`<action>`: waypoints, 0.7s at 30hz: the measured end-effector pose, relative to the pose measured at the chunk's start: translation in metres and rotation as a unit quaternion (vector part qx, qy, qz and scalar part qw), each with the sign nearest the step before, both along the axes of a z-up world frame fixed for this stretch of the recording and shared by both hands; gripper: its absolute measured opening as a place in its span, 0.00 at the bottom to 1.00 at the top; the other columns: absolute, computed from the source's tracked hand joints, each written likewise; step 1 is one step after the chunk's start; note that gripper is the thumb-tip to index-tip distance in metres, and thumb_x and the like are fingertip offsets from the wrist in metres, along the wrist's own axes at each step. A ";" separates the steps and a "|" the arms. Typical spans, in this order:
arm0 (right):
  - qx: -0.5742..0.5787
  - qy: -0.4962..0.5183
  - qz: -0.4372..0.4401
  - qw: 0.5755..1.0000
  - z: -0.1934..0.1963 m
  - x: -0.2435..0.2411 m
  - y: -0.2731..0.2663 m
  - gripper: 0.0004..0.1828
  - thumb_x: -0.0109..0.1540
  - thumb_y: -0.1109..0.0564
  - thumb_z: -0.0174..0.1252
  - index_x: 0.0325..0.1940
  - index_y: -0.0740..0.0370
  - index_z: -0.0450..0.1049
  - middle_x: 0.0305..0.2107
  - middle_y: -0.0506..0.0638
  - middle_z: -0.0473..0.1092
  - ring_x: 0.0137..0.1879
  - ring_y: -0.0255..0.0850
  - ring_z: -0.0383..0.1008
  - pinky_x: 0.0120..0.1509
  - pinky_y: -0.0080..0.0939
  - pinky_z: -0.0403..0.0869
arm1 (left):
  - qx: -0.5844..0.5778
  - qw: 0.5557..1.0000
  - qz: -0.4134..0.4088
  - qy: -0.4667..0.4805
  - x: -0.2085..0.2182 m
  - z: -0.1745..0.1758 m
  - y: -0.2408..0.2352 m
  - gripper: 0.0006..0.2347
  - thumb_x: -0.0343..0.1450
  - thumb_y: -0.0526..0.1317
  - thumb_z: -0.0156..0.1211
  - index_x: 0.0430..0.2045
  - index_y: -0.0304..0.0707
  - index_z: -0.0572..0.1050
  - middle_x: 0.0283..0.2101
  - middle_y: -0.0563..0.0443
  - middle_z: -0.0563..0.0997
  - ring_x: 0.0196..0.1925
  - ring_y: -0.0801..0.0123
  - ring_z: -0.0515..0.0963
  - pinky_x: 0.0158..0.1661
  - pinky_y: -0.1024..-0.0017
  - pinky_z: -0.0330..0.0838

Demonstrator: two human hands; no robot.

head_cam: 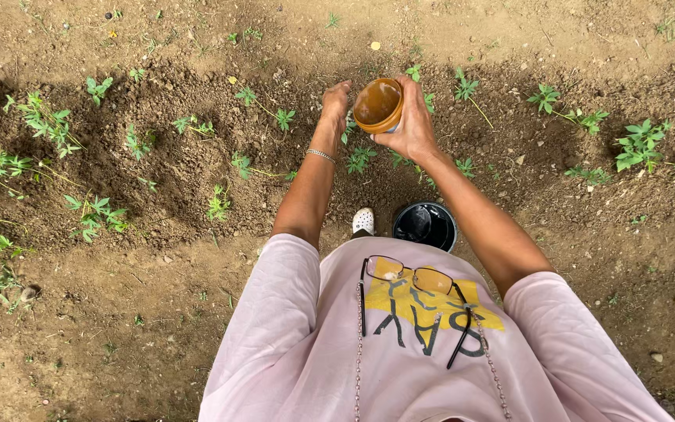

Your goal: The person carries a black bucket containing a small container, then repeatedly scoops water from the bucket and pours it onto small plants in a garden bed. The person refills the small container from the bucket multiple times and continues watering different plants along the row.

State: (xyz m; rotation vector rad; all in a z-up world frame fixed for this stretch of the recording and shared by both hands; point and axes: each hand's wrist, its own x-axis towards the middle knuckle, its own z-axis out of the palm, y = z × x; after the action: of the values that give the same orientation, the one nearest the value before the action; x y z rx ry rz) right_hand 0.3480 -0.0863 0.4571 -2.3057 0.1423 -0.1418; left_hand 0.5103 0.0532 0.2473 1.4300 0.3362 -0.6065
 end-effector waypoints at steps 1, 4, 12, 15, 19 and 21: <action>0.000 0.001 0.009 1.000 -0.001 -0.003 -0.001 0.64 0.38 0.53 0.81 0.70 0.63 0.51 0.58 0.60 0.61 0.67 0.56 0.66 0.74 0.55 0.67 | -0.008 1.000 -0.001 0.023 -0.005 -0.002 0.001 0.16 0.77 0.38 0.50 0.57 0.31 0.76 0.60 0.35 0.74 0.55 0.59 0.68 0.56 0.56 0.61; -0.016 0.001 0.032 0.999 -0.002 -0.014 -0.003 0.63 0.39 0.52 0.82 0.70 0.64 0.51 0.57 0.60 0.61 0.67 0.57 0.66 0.74 0.54 0.68 | -0.014 0.995 -0.001 0.094 -0.023 -0.007 -0.002 0.13 0.78 0.39 0.53 0.52 0.28 0.77 0.46 0.27 0.79 0.39 0.58 0.73 0.38 0.57 0.70; -0.066 0.037 0.060 0.995 0.011 -0.036 0.007 0.62 0.38 0.54 0.81 0.68 0.64 0.53 0.57 0.61 0.62 0.64 0.57 0.66 0.71 0.57 0.66 | -0.154 0.977 0.050 0.136 -0.066 -0.021 -0.003 0.08 0.72 0.34 0.55 0.31 0.23 0.78 0.25 0.43 0.78 0.22 0.62 0.76 0.25 0.61 0.72; -0.076 0.051 0.060 0.994 0.020 -0.044 0.013 0.60 0.39 0.56 0.80 0.69 0.64 0.54 0.56 0.61 0.63 0.65 0.59 0.66 0.71 0.57 0.66 | -0.194 0.963 0.092 0.160 -0.072 -0.024 0.001 0.05 0.71 0.33 0.55 0.28 0.28 0.75 0.23 0.44 0.76 0.20 0.59 0.76 0.23 0.58 0.72; -0.078 0.027 0.065 0.994 0.026 -0.051 0.017 0.60 0.38 0.56 0.80 0.68 0.66 0.54 0.56 0.62 0.63 0.65 0.60 0.65 0.71 0.56 0.64 | -0.164 0.968 0.117 0.147 -0.072 -0.024 0.003 0.02 0.65 0.30 0.56 0.23 0.28 0.73 0.21 0.46 0.75 0.19 0.60 0.75 0.20 0.58 0.69; -0.068 0.029 0.057 0.996 0.025 -0.053 0.018 0.60 0.39 0.55 0.80 0.69 0.66 0.54 0.57 0.62 0.63 0.65 0.60 0.65 0.72 0.56 0.64 | -0.148 0.965 0.138 0.168 -0.069 -0.024 0.004 0.03 0.64 0.32 0.58 0.23 0.31 0.73 0.21 0.44 0.75 0.19 0.58 0.75 0.21 0.57 0.68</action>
State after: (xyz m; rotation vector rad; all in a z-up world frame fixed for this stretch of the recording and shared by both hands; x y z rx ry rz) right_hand 0.2952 -0.0688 0.4824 -2.4475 0.0316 -0.0268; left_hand 0.4414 0.0570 0.2237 0.9700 0.6730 -0.6398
